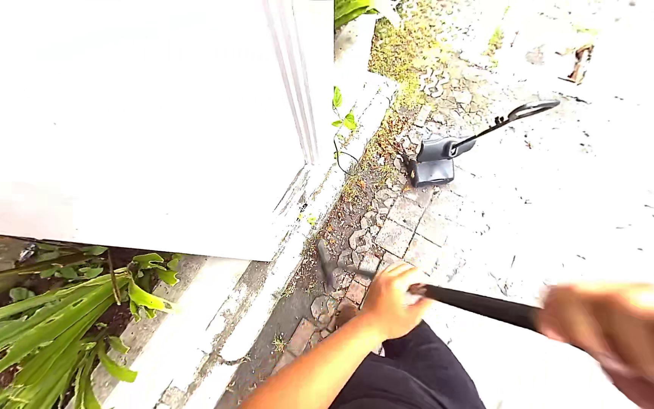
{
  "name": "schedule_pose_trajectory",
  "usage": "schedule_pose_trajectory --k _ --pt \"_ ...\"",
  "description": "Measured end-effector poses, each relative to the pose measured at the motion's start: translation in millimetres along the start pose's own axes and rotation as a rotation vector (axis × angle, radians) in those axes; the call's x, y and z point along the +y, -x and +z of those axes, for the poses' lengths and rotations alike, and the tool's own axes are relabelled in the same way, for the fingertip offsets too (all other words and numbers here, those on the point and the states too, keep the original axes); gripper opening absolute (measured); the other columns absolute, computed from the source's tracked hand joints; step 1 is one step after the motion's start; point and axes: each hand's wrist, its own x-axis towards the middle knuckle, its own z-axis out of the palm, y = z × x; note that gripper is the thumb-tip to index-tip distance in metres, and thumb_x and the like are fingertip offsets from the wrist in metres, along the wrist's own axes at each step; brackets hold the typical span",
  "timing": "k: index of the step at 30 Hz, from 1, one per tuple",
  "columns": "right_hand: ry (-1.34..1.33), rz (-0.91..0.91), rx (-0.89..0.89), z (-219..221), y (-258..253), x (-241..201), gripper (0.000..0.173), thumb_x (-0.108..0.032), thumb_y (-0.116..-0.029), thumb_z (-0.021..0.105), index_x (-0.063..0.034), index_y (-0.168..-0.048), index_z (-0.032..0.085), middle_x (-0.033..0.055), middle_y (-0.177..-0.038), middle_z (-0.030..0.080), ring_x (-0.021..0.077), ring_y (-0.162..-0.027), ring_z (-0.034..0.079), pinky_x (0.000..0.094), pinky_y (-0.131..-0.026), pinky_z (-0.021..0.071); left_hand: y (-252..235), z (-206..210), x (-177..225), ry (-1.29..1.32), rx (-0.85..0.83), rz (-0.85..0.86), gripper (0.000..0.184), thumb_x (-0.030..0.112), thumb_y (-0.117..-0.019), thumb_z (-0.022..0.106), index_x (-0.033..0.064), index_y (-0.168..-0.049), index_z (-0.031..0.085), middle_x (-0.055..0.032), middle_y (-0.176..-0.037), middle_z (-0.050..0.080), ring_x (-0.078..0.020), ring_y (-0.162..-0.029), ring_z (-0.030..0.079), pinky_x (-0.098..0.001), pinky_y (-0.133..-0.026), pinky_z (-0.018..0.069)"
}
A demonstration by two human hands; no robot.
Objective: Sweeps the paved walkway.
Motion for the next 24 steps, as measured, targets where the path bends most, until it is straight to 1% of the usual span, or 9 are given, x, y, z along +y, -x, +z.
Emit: schedule_pose_trajectory --k 2,5,7,9,15,18,20,22,24 --pt "-0.139 0.079 -0.045 -12 -21 99 0.048 -0.042 -0.1022 0.050 -0.0204 -0.059 0.047 -0.0073 -0.054 0.045 0.0084 -0.051 0.051 0.0309 -0.058 0.0507 27 1 -59 -0.092 -0.039 -0.358 0.021 0.031 -0.0970 0.068 0.0105 -0.095 0.073 -0.0042 -0.097 0.072 -0.0185 -0.098 0.069 -0.0454 -0.091 0.0580" --pt "-0.089 0.311 -0.239 10 -20 212 0.044 -0.035 -0.0975 0.057 -0.0145 -0.059 0.055 -0.0009 -0.061 0.058 0.0132 -0.063 0.061 0.0364 -0.065 0.0544 72 9 -148 -0.046 -0.076 -0.790 0.029 0.026 -0.1002 0.061 0.0023 -0.111 0.073 -0.0167 -0.120 0.069 -0.0293 -0.121 0.062 -0.0485 -0.111 0.0456" --pt "0.020 0.274 -0.443 21 -26 211 0.042 -0.024 -0.0963 0.057 -0.0127 -0.058 0.044 0.0009 -0.062 0.050 0.0147 -0.067 0.056 0.0364 -0.066 0.0459 63 17 -167 0.027 0.088 -0.727 0.033 0.029 -0.0987 0.058 -0.0010 -0.098 0.072 -0.0177 -0.110 0.068 -0.0292 -0.113 0.062 -0.0462 -0.107 0.0464" --pt "0.191 0.174 -0.600 9 -43 167 0.040 -0.018 -0.0941 0.055 -0.0130 -0.058 0.038 0.0022 -0.060 0.045 0.0166 -0.066 0.052 0.0371 -0.066 0.0422 21 26 -146 0.125 0.207 -0.584 0.034 0.029 -0.1000 0.060 -0.0009 -0.089 0.072 -0.0156 -0.102 0.068 -0.0271 -0.108 0.063 -0.0449 -0.103 0.0494" --pt "0.346 -0.085 -0.752 -77 -99 71 0.049 -0.039 -0.1004 0.048 -0.0134 -0.058 0.043 0.0072 -0.058 0.050 0.0247 -0.063 0.057 0.0454 -0.065 0.0463 -125 23 -63 0.023 0.012 -0.167 0.005 0.007 -0.0905 0.070 0.0027 -0.089 0.072 -0.0100 -0.100 0.071 -0.0247 -0.105 0.065 -0.0464 -0.099 0.0527" --pt "0.126 -0.052 -0.628 -95 -113 62 0.049 -0.042 -0.0997 0.051 -0.0125 -0.061 0.044 0.0076 -0.058 0.051 0.0243 -0.061 0.058 0.0427 -0.060 0.0479 -118 26 -50 -0.028 0.015 -0.238 0.022 0.023 -0.0967 0.063 0.0082 -0.081 0.069 -0.0025 -0.088 0.069 -0.0175 -0.097 0.065 -0.0456 -0.099 0.0496" --pt "-0.027 0.011 -0.484 -101 -113 109 0.047 -0.037 -0.1037 0.051 -0.0145 -0.063 0.044 0.0020 -0.059 0.049 0.0177 -0.059 0.056 0.0385 -0.060 0.0498 -92 29 -77 -0.049 0.024 -0.414 0.034 0.032 -0.0988 0.061 0.0057 -0.078 0.069 -0.0065 -0.082 0.069 -0.0203 -0.090 0.067 -0.0460 -0.093 0.0516" --pt "-0.069 0.155 -0.389 -104 -108 171 0.045 -0.031 -0.1015 0.052 -0.0151 -0.060 0.046 -0.0005 -0.059 0.051 0.0155 -0.063 0.059 0.0404 -0.070 0.0547 -72 28 -120 -0.064 -0.029 -0.641 0.033 0.031 -0.0968 0.061 0.0022 -0.083 0.071 -0.0130 -0.087 0.072 -0.0261 -0.092 0.070 -0.0500 -0.091 0.0548" --pt "-0.001 0.191 -0.443 -103 -102 196 0.043 -0.026 -0.0996 0.052 -0.0142 -0.059 0.044 0.0011 -0.060 0.052 0.0175 -0.066 0.061 0.0435 -0.077 0.0557 -72 37 -152 -0.026 -0.009 -0.684 0.033 0.029 -0.0968 0.061 0.0011 -0.081 0.068 -0.0135 -0.086 0.069 -0.0265 -0.090 0.067 -0.0486 -0.088 0.0538"
